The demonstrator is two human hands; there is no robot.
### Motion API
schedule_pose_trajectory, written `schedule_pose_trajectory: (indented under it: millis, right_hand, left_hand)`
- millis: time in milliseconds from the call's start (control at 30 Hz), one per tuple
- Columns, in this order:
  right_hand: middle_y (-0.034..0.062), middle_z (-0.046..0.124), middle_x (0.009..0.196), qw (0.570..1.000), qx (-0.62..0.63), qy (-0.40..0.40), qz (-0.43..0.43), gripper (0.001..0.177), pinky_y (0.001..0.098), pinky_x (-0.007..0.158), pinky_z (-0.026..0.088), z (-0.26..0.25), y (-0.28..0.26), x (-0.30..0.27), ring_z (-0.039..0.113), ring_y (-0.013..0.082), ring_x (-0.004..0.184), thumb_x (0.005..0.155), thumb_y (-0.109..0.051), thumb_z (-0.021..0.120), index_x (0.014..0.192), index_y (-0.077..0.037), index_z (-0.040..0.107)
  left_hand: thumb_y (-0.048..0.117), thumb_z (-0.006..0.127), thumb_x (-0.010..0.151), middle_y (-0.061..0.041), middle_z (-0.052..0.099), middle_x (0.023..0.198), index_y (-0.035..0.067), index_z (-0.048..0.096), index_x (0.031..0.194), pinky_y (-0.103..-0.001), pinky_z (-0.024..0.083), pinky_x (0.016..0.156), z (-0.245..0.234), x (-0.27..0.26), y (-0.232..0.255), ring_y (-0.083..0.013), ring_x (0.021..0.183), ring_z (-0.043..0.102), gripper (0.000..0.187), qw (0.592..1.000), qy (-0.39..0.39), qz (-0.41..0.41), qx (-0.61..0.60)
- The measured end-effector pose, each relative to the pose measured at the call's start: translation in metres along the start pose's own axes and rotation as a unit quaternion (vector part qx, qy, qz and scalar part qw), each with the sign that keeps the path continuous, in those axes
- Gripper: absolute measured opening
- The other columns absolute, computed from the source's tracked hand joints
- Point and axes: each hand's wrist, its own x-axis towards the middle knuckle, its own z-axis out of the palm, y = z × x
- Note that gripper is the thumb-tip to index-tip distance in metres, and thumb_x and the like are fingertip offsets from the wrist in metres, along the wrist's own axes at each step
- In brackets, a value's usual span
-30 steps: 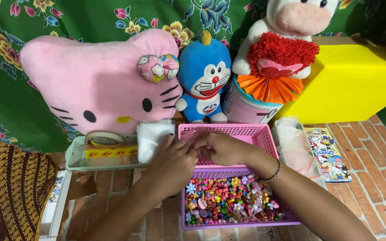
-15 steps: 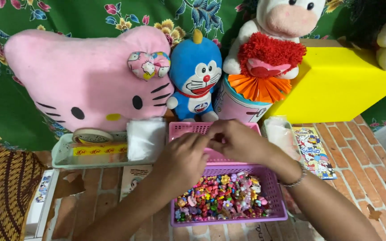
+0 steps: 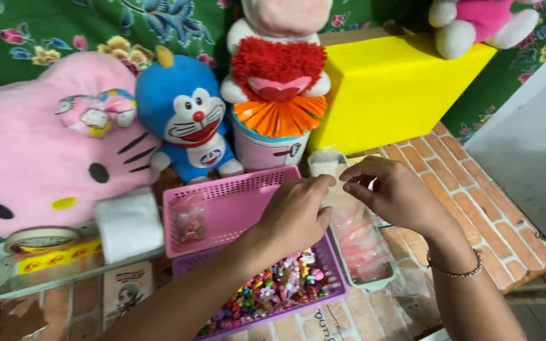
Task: The person picks up colorful beads from a pink basket and places them into a small plastic bag by hand.
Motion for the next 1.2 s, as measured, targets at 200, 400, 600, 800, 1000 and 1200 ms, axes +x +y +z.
schedule_pose_trajectory:
  millis: [200,400,600,800,1000,1200]
  right_hand:
    - [0.0118,0.076,0.103,0.971,-0.139,-0.119,0.152,0.030,0.0439,0.083,0.060,0.008,0.030,0.005,0.076,0.0296,0.099,0.091,-0.031,0.070,0.117,-0.017,0.075]
    - [0.0102,0.077,0.093,0.976,-0.086,-0.099,0.175,0.032,0.0417,0.077,0.061,0.007,0.054,0.006,0.077,0.0290,0.093,0.090,-0.027,0.070,0.120,-0.016,0.071]
    - [0.0120,0.072,0.076,0.990,0.087,0.006,0.113,0.014,0.0369,0.060,0.058,0.005,0.071,0.000,0.073,0.0237,0.069,0.091,-0.012,0.066,0.103,-0.006,0.071]
    - [0.0076,0.064,0.070,0.956,0.288,0.039,0.040,0.007,0.0302,0.052,0.051,0.000,0.052,-0.010,0.058,0.0161,0.057,0.099,-0.006,0.064,0.093,-0.003,0.065]
    - [0.0121,0.068,0.066,0.932,0.354,-0.042,-0.064,0.009,0.0298,0.054,0.059,0.017,0.014,-0.015,0.068,0.0189,0.058,0.099,-0.010,0.061,0.095,-0.002,0.063]
    - [0.0062,0.080,0.098,0.970,0.213,-0.021,-0.112,0.026,0.0278,0.074,0.059,0.041,-0.016,-0.019,0.075,0.0173,0.087,0.095,-0.027,0.063,0.106,-0.007,0.076]
  left_hand:
    - [0.015,0.068,0.084,-0.016,0.073,0.095,0.007,0.059,0.115,-0.053,0.052,0.089,0.051,0.023,-0.007,-0.0393,0.095,0.072,0.034,0.992,-0.076,0.025,0.098]
    - [0.011,0.069,0.080,-0.014,0.071,0.095,0.006,0.059,0.113,-0.050,0.049,0.088,0.066,0.031,-0.015,-0.0378,0.096,0.070,0.034,0.988,-0.083,0.031,0.127]
    - [0.002,0.068,0.073,-0.022,0.069,0.098,-0.002,0.061,0.108,-0.054,0.048,0.094,0.052,0.026,0.000,-0.0454,0.104,0.065,0.036,0.995,-0.045,0.069,0.058]
    - [-0.004,0.067,0.070,-0.018,0.062,0.129,-0.001,0.056,0.129,-0.049,0.040,0.112,0.016,0.007,0.026,-0.0338,0.124,0.056,0.060,0.987,0.036,0.152,0.042]
    - [0.001,0.068,0.097,-0.011,0.072,0.092,0.002,0.066,0.101,-0.044,0.049,0.079,-0.018,-0.020,0.023,-0.0293,0.082,0.066,0.005,0.969,0.165,0.183,0.007]
    - [0.009,0.056,0.101,-0.016,0.075,0.086,-0.004,0.069,0.103,-0.043,0.056,0.066,-0.041,-0.064,0.025,-0.0291,0.073,0.071,0.018,0.979,0.189,0.062,-0.045]
